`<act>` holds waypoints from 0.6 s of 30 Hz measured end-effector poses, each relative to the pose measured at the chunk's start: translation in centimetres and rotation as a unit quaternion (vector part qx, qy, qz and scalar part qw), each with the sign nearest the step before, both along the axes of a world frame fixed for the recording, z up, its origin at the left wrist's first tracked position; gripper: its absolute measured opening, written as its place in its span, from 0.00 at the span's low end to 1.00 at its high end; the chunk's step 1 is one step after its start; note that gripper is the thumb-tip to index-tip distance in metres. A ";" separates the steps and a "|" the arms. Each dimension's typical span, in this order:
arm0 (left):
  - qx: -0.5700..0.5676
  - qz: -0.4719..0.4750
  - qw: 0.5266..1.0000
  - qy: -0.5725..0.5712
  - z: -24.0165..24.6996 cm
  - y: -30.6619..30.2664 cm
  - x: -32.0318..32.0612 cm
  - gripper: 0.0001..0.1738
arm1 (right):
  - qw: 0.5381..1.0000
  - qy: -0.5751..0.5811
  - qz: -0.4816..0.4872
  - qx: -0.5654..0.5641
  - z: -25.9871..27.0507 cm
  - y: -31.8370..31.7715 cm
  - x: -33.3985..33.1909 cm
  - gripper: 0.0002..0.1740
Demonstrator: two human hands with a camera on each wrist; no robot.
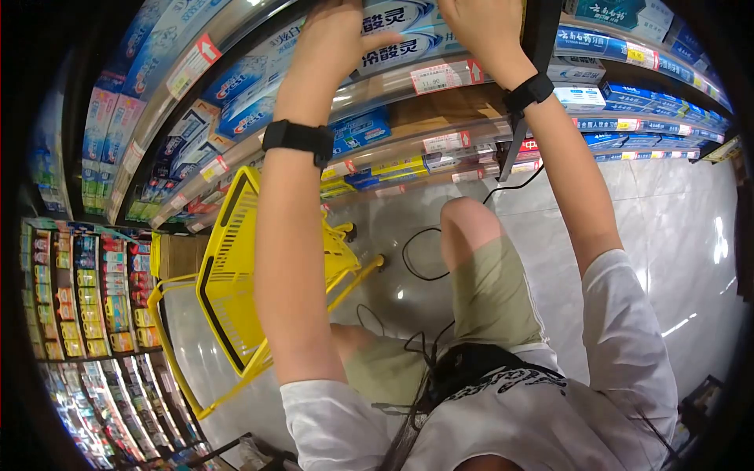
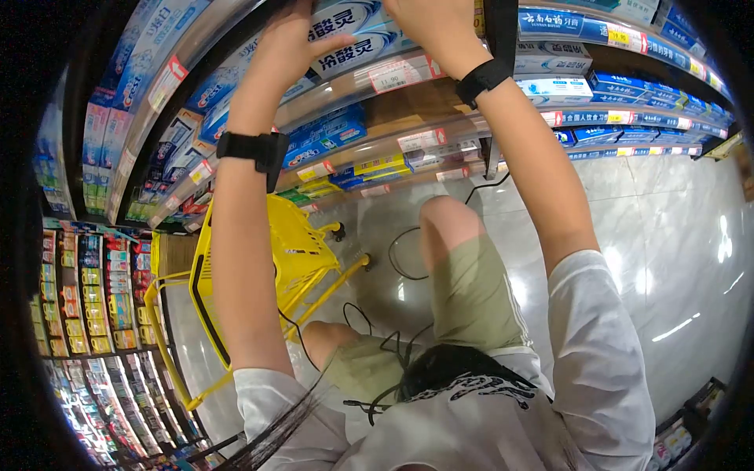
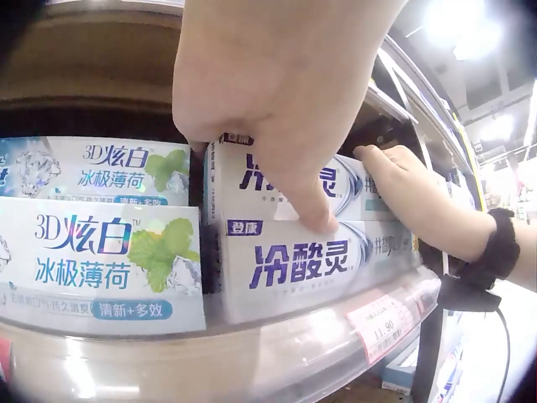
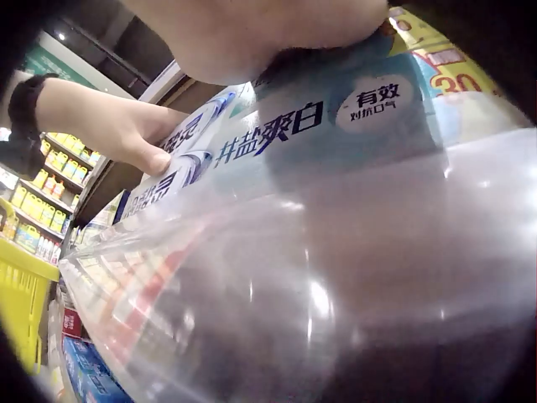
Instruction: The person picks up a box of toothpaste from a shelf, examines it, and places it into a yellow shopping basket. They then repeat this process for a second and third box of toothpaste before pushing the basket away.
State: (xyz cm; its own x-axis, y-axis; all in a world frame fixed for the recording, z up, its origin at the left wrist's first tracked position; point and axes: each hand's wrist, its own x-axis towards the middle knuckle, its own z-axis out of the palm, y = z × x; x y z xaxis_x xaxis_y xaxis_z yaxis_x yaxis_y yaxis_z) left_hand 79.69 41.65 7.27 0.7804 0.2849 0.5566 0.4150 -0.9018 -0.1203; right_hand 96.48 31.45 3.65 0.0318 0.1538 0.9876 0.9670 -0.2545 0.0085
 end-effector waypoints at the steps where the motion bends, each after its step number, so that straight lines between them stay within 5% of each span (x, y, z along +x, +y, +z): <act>1: 0.012 -0.004 1.000 -0.008 -0.1 0.0 0.0 0.46 | 1.000 0.001 0.002 -0.007 0.0 0.1 0.0 0.11; 3: 0.036 -0.011 0.999 -0.025 -0.3 -0.3 -0.1 0.46 | 1.000 -0.014 0.006 -0.027 0.0 -0.2 0.0 0.11; 7: -0.083 0.119 0.987 0.071 2.4 -5.5 -1.6 0.49 | 0.991 -0.078 0.064 -0.085 -0.2 -2.7 0.3 0.15; 10: 0.048 0.049 0.998 0.004 1.3 -8.0 -5.8 0.37 | 0.980 -0.049 0.111 -0.160 0.4 -7.2 -0.7 0.25; 14: 0.044 0.048 0.996 -0.061 1.9 -15.2 -13.7 0.32 | 0.958 -0.006 0.244 -0.150 -1.7 -9.7 -2.7 0.32; 16: -0.032 0.089 0.993 -0.076 1.3 -17.4 -17.7 0.32 | 0.911 0.110 0.367 -0.151 -2.9 -10.5 -5.9 0.41; 18: -0.112 0.137 0.980 -0.096 0.5 -19.1 -21.7 0.32 | 0.803 0.264 0.516 -0.136 -4.3 -10.7 -10.1 0.51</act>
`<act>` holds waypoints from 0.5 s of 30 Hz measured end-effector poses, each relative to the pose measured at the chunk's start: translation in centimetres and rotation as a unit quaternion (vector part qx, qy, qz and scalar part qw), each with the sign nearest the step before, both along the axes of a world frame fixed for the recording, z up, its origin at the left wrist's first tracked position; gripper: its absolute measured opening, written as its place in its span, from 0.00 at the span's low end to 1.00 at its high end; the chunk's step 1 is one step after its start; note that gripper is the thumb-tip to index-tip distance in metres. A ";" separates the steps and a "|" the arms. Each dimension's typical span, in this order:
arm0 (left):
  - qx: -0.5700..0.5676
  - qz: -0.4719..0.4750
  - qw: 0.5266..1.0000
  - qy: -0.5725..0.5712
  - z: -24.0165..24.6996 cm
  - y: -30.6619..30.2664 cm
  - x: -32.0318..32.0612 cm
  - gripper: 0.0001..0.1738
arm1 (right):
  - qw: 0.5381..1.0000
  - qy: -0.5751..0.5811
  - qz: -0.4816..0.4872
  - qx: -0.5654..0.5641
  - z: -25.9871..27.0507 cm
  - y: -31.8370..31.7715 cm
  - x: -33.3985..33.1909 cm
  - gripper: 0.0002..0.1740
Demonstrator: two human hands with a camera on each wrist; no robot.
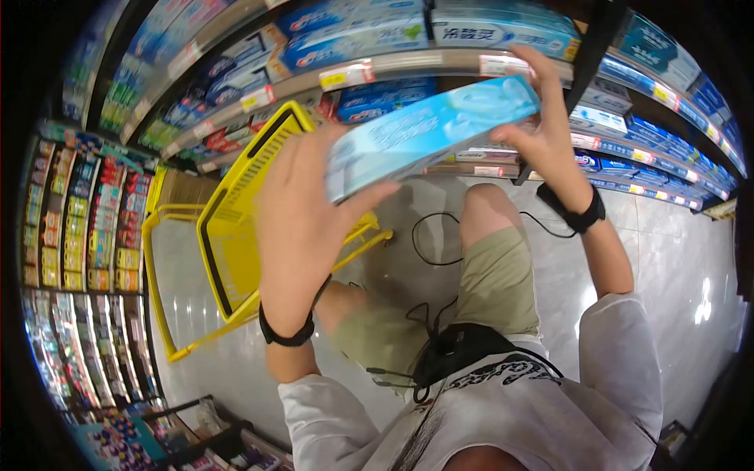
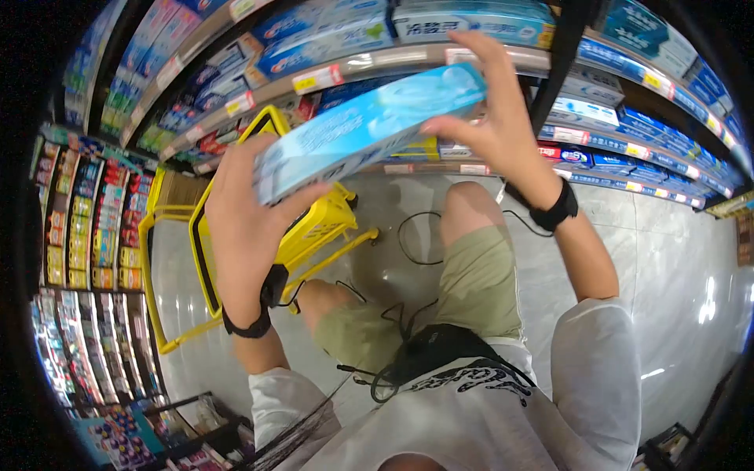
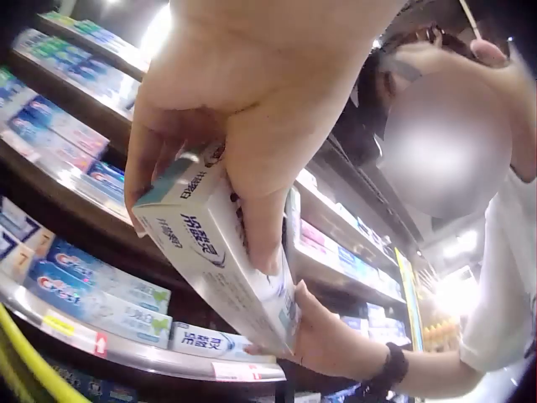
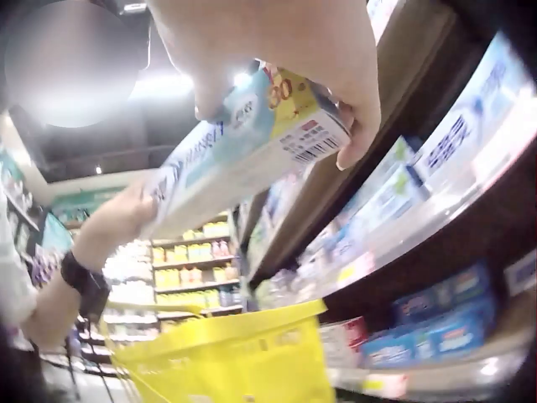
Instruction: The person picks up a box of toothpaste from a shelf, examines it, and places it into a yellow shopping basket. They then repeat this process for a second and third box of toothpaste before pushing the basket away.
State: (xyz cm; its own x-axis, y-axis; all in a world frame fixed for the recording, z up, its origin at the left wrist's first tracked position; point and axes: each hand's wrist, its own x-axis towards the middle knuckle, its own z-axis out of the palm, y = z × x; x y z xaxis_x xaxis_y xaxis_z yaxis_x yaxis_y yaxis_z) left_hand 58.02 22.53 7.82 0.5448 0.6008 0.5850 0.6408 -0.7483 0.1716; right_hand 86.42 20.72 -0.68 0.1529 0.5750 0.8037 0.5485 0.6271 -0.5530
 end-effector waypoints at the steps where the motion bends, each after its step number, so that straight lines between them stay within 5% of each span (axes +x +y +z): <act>1: -0.040 0.023 0.999 -0.014 -0.5 -0.6 -1.9 0.32 | 0.998 0.028 0.027 -0.050 -0.4 -0.2 -2.0 0.52; 2: -0.080 0.046 0.995 -0.028 -1.0 -1.0 -3.8 0.32 | 0.997 -0.003 0.054 -0.061 -0.6 0.3 -3.9 0.49; 6: -0.218 0.103 0.944 -0.225 -5.0 -0.3 -11.9 0.31 | 0.915 0.263 0.221 -0.213 -1.7 2.2 -12.5 0.42; 8: -0.224 0.133 0.900 -0.349 -7.4 0.6 -15.2 0.29 | 0.947 0.176 0.172 -0.205 -3.0 4.4 -15.4 0.34; 12: -0.265 0.244 0.844 -0.398 -12.4 3.1 -19.8 0.24 | 0.964 0.077 0.176 -0.185 -4.1 7.0 -21.1 0.24; 15: -0.289 0.328 0.863 -0.251 -15.2 3.9 -20.7 0.30 | 0.987 -0.054 0.098 -0.112 -5.2 6.7 -23.5 0.18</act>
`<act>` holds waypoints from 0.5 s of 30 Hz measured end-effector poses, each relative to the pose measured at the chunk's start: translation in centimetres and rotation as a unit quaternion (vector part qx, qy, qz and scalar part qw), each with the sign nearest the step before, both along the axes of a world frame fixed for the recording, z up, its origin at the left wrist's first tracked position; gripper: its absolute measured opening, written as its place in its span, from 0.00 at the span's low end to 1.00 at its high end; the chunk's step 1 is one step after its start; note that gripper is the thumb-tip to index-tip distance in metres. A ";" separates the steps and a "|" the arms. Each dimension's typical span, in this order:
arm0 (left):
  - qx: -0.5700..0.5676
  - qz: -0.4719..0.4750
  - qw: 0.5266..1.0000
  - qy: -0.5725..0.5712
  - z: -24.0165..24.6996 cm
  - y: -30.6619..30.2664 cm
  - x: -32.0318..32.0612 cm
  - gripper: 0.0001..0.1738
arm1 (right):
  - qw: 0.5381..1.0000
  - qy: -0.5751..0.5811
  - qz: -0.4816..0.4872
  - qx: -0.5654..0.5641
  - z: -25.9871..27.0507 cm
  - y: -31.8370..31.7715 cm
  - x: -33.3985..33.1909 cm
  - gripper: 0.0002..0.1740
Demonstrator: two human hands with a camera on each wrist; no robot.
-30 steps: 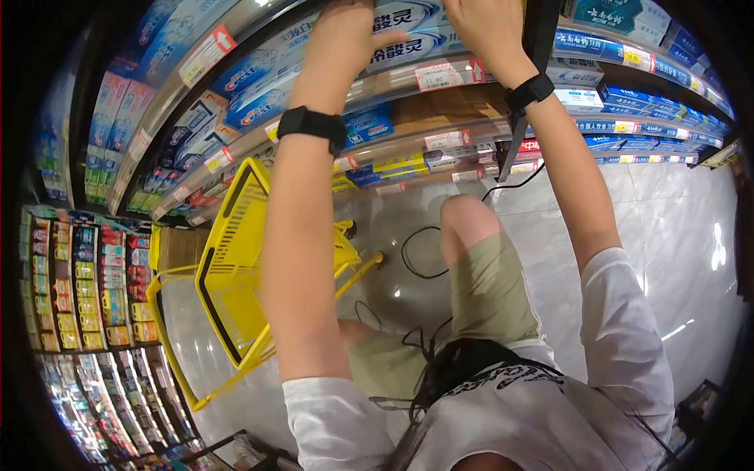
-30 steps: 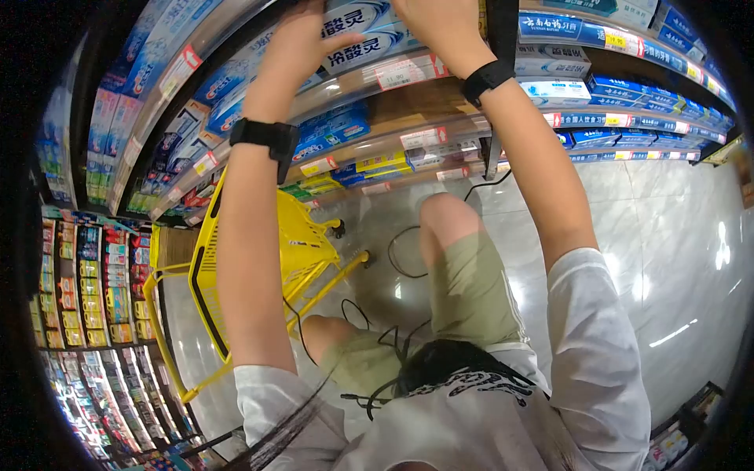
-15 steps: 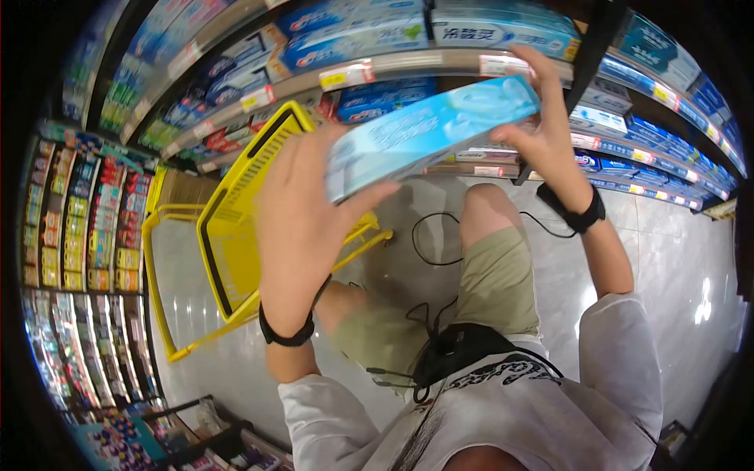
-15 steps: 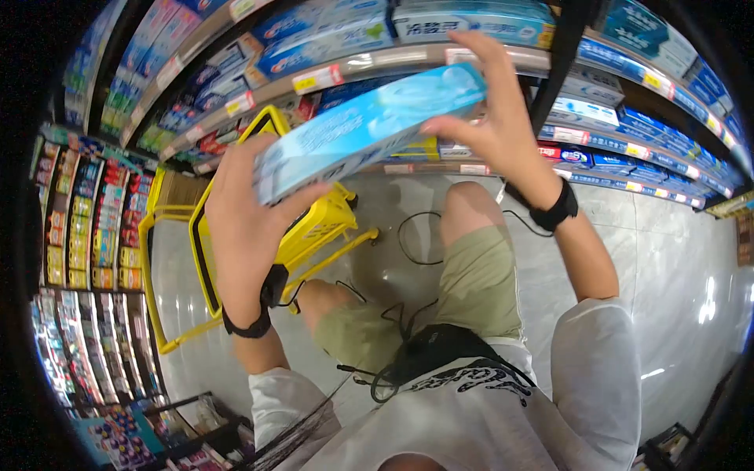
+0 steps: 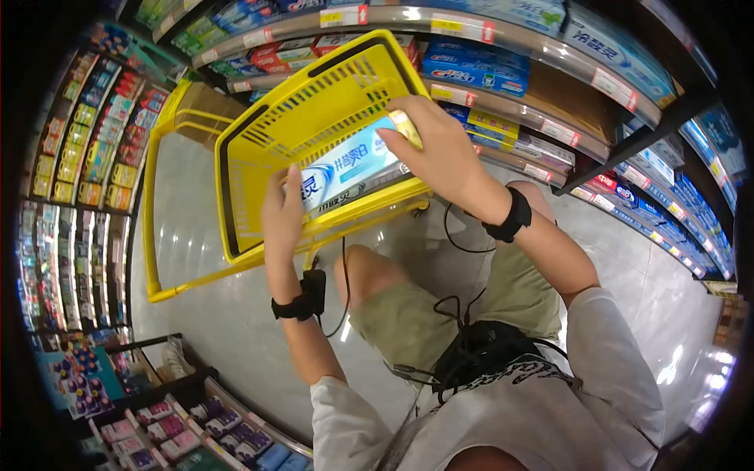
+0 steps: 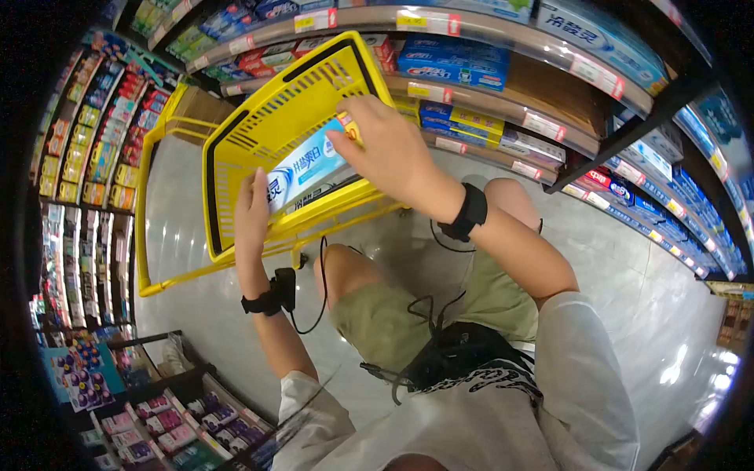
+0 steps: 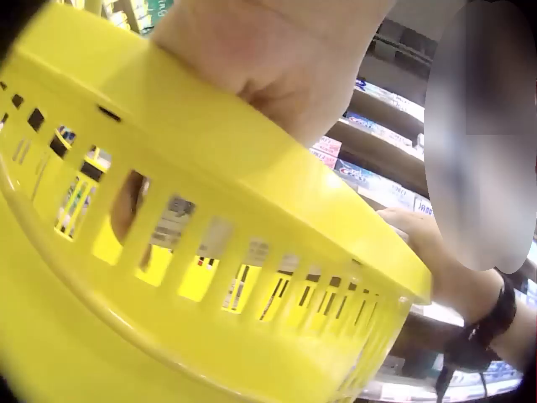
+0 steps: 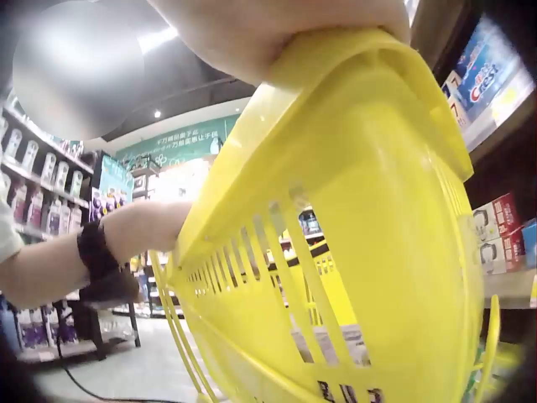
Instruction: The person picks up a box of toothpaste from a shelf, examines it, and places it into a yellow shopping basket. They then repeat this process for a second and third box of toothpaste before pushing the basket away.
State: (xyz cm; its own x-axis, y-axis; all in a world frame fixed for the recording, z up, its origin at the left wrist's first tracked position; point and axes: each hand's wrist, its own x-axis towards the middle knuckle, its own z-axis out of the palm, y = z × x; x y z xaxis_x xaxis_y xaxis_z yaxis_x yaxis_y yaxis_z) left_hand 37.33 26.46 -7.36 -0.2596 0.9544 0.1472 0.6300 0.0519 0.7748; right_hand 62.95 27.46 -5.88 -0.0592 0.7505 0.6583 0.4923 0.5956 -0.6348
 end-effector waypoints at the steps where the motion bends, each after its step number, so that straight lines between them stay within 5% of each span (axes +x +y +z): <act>1: -0.023 -0.010 0.999 0.038 0.4 0.1 0.5 0.32 | 1.000 -0.017 -0.013 0.003 -0.2 -0.4 -0.4 0.17; 15: -0.050 0.067 0.988 0.129 0.7 0.7 1.7 0.31 | 0.977 -0.168 -0.100 0.086 -0.8 -0.6 -1.8 0.22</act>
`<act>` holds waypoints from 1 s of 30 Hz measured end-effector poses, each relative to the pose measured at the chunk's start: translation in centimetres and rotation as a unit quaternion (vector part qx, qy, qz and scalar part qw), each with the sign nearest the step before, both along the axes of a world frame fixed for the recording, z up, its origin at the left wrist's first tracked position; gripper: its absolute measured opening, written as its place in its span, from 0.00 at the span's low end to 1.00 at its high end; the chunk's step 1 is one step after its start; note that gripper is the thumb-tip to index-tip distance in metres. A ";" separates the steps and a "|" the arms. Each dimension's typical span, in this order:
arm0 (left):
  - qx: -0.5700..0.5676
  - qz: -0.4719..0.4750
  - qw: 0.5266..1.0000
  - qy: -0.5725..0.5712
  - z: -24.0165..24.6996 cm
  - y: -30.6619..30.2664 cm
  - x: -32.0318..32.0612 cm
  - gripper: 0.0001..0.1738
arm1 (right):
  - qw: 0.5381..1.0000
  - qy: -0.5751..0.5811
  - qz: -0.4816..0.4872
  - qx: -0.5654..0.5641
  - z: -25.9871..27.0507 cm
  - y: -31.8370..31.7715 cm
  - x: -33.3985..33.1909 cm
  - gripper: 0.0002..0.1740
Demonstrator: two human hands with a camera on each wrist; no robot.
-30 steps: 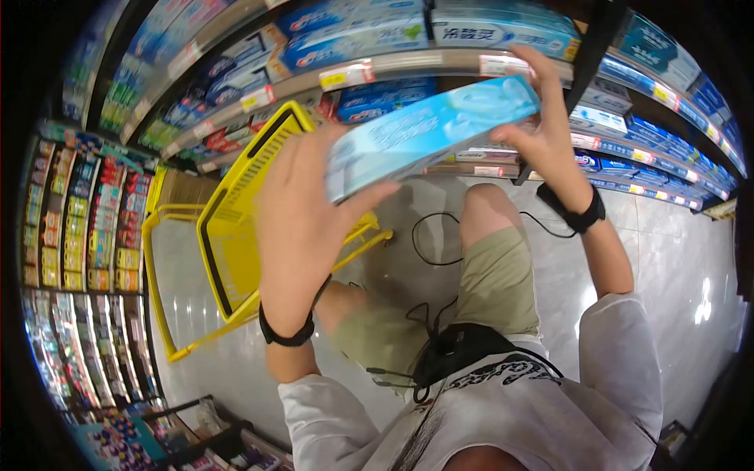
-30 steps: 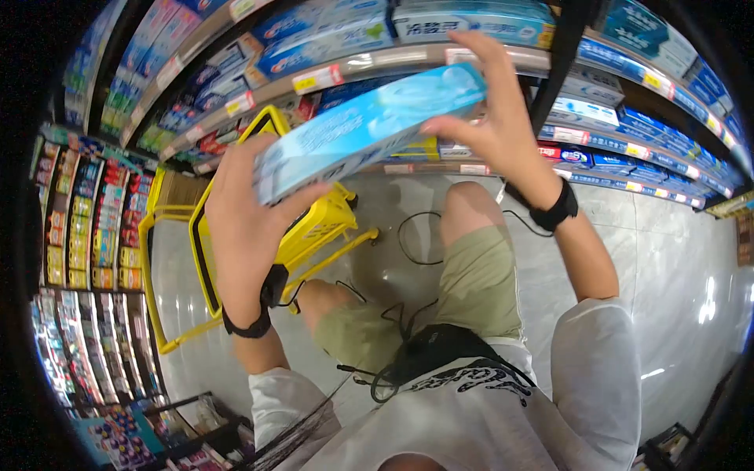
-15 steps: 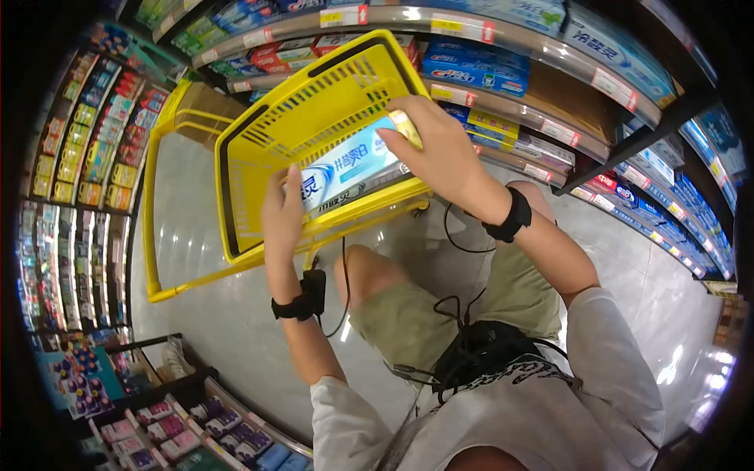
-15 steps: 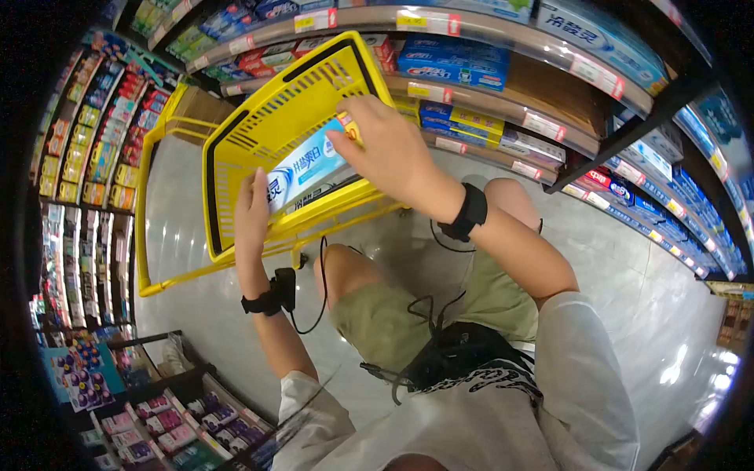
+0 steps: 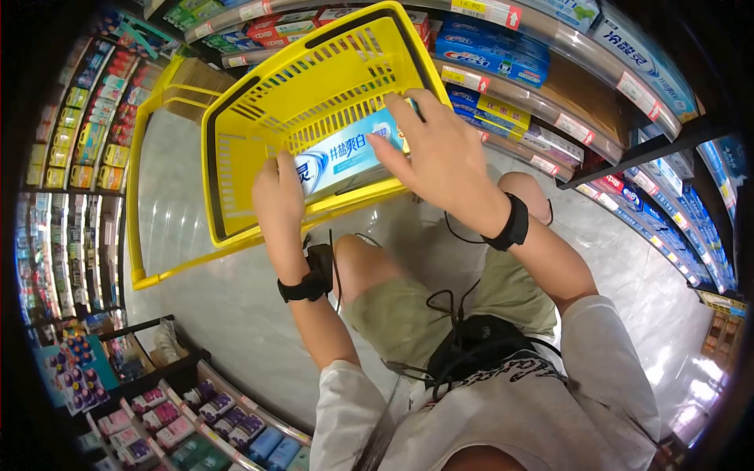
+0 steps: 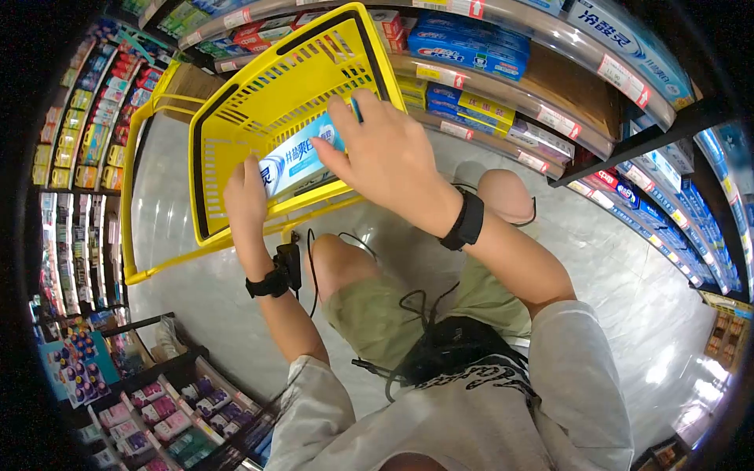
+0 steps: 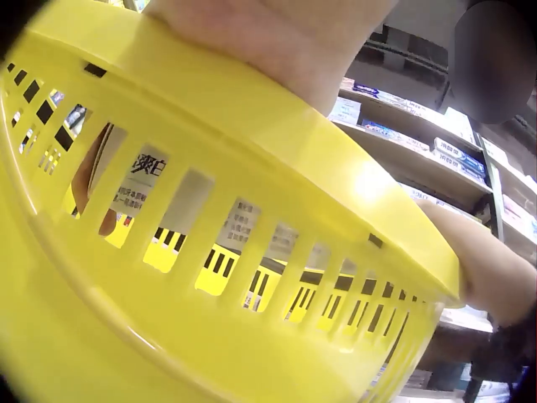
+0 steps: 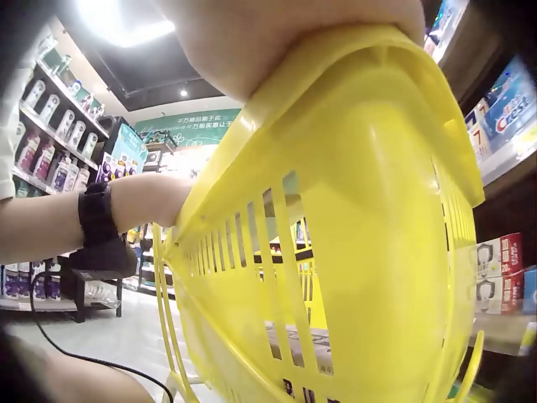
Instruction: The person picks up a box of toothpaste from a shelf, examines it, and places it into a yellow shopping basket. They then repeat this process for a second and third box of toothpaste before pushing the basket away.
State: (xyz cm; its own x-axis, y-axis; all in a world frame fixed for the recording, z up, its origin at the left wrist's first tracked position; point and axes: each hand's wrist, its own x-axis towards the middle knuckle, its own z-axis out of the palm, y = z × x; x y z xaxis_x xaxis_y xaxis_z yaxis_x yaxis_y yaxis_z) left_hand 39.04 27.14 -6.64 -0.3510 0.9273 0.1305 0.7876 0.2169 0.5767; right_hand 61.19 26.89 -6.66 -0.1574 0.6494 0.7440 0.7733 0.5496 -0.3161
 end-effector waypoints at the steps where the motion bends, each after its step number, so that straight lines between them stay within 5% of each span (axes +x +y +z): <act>1: -0.019 0.009 1.000 0.007 -0.1 0.1 -0.3 0.31 | 1.000 -0.006 -0.003 -0.002 0.1 0.0 -0.1 0.22; 17: -0.089 -0.003 0.993 0.081 -1.5 -0.4 0.0 0.28 | 0.996 -0.067 0.031 -0.053 -0.3 0.0 1.4 0.12; 22: -0.078 -0.073 0.987 0.122 -1.7 -1.1 0.0 0.27 | 0.996 -0.033 0.022 -0.075 -0.9 -0.4 1.7 0.13; 25: -0.086 -0.057 0.991 0.088 -1.6 -1.4 0.0 0.26 | 0.995 -0.056 -0.068 0.052 -0.2 -0.7 1.8 0.18; 30: -0.096 -0.038 0.993 0.052 -1.3 -2.1 -0.4 0.25 | 0.989 -0.028 -0.105 -0.099 -0.6 -1.6 0.5 0.22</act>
State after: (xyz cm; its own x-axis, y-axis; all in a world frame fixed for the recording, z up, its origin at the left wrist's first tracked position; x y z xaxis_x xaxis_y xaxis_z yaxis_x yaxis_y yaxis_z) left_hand 38.65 25.04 -7.95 -0.2720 0.9621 -0.0201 0.8592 0.2522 0.4451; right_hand 61.68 25.28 -7.29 -0.0412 0.8046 0.5923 0.8832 0.3066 -0.3550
